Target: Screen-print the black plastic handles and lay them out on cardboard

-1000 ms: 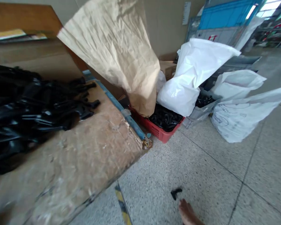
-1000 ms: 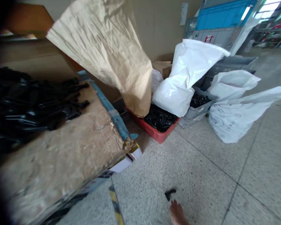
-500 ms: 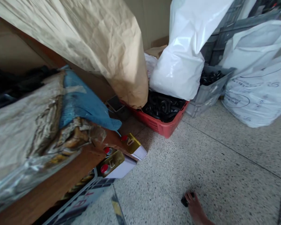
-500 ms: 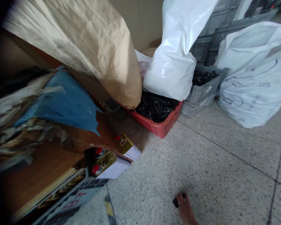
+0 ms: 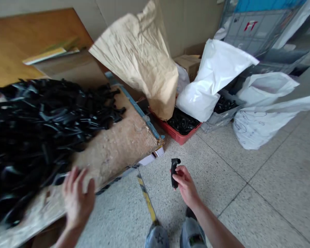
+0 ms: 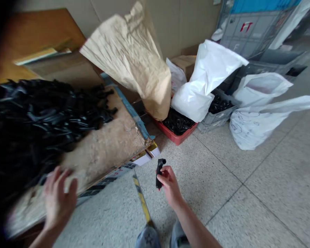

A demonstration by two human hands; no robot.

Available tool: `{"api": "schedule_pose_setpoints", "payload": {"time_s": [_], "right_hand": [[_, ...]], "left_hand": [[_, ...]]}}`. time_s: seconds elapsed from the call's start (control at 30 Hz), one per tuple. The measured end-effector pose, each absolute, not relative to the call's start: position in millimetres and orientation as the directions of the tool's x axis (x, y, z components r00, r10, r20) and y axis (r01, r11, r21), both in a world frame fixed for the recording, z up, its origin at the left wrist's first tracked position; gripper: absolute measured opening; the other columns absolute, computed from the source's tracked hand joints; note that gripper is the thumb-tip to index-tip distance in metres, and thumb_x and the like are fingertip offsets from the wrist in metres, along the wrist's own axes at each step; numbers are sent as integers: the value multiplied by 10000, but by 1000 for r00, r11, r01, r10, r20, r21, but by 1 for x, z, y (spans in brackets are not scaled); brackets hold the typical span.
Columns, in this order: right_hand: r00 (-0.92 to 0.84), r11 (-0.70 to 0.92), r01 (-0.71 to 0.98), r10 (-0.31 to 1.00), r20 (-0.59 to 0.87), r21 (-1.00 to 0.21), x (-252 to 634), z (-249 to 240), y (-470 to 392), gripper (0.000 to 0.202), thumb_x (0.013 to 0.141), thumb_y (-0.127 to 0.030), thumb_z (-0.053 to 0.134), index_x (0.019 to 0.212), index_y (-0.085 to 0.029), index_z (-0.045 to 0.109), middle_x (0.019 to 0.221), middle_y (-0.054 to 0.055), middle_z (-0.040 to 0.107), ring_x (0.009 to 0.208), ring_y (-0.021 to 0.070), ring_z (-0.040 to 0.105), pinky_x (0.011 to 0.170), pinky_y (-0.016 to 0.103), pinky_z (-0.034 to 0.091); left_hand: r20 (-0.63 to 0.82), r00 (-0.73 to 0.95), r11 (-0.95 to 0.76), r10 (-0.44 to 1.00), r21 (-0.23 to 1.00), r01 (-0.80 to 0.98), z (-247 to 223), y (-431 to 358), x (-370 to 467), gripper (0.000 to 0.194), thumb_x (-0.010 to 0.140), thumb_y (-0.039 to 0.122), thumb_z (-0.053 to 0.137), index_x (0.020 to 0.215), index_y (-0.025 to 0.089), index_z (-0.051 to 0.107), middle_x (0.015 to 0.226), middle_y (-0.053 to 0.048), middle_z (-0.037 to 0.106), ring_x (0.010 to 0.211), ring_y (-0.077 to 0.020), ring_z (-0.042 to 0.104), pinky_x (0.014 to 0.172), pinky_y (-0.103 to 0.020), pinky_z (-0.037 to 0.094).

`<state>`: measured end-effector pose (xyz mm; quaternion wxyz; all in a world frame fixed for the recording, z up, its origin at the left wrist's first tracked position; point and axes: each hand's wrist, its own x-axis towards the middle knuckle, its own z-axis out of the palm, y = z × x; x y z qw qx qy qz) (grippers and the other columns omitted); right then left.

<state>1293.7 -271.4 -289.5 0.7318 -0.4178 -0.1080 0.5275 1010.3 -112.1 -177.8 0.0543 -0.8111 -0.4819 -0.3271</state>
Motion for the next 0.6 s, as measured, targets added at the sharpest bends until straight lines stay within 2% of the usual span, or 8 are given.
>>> {"api": "schedule_pose_setpoints", "payload": {"time_s": [0.1,0.17,0.27,0.33,0.4,0.5,0.53,0.6], "right_hand": [[308,74,-733,922,-233,-676,1272,-181,-286,319,803,-377,667,1050,-300,481,919,-13,625,541,87,486,400,172,324],[239,21,-671,952,-189,-741,1254,-136,-293,334,859,-416,576,1161,-324,466,917,-1,627,494,89,464,385,188,309],[200,-7,-307,977,-72,-952,1226,-99,-294,471,903,-525,420,1337,-340,419,1041,73,649,670,195,613,492,307,460],[192,15,-151,981,-14,-988,1209,-87,-291,584,872,-587,429,1402,-343,398,1143,106,637,919,288,647,668,429,521],[185,-1,-219,982,-42,-976,1193,-76,-285,596,846,-599,489,1385,-351,436,1108,105,647,888,289,653,673,433,513],[86,-100,-500,983,-165,-860,1167,-54,-278,464,840,-519,586,1263,-339,522,904,38,647,517,136,536,435,249,371],[33,-132,-564,983,-183,-815,1155,-45,-276,442,829,-485,621,1232,-326,532,857,13,634,461,97,473,399,211,307],[-29,-161,-653,982,-188,-741,1124,-27,-272,434,803,-412,676,1199,-297,542,836,-8,623,489,73,474,414,185,326]], "left_hand": [[526,406,-637,747,394,662,-144,-140,1070,562,997,329,347,1535,372,194,1636,-6,186,1491,-274,180,1199,-530,214],[486,448,-656,750,467,593,-109,-170,1111,572,1012,356,199,1569,296,82,1651,-40,110,1508,-258,93,1208,-509,197],[428,611,-741,666,473,476,-57,-222,1143,621,999,446,150,1576,238,52,1647,-79,74,1505,-284,24,1204,-553,154],[410,708,-797,576,476,373,-31,-257,1139,715,960,565,263,1573,231,112,1632,-118,126,1492,-353,18,1170,-646,89],[397,796,-811,457,553,190,-12,-285,1119,780,910,632,368,1563,251,176,1592,-133,269,1480,-375,124,1155,-665,90],[417,863,-672,285,729,-130,13,-310,1069,630,947,531,393,1518,271,329,1439,-110,532,1375,-274,436,1164,-484,287],[432,853,-629,294,759,-168,20,-314,1049,567,962,473,397,1487,261,395,1381,-108,590,1321,-250,507,1137,-430,348],[426,757,-581,496,810,-75,29,-317,1005,457,964,382,432,1385,243,544,1297,-116,653,1240,-250,581,1080,-399,422]]}}
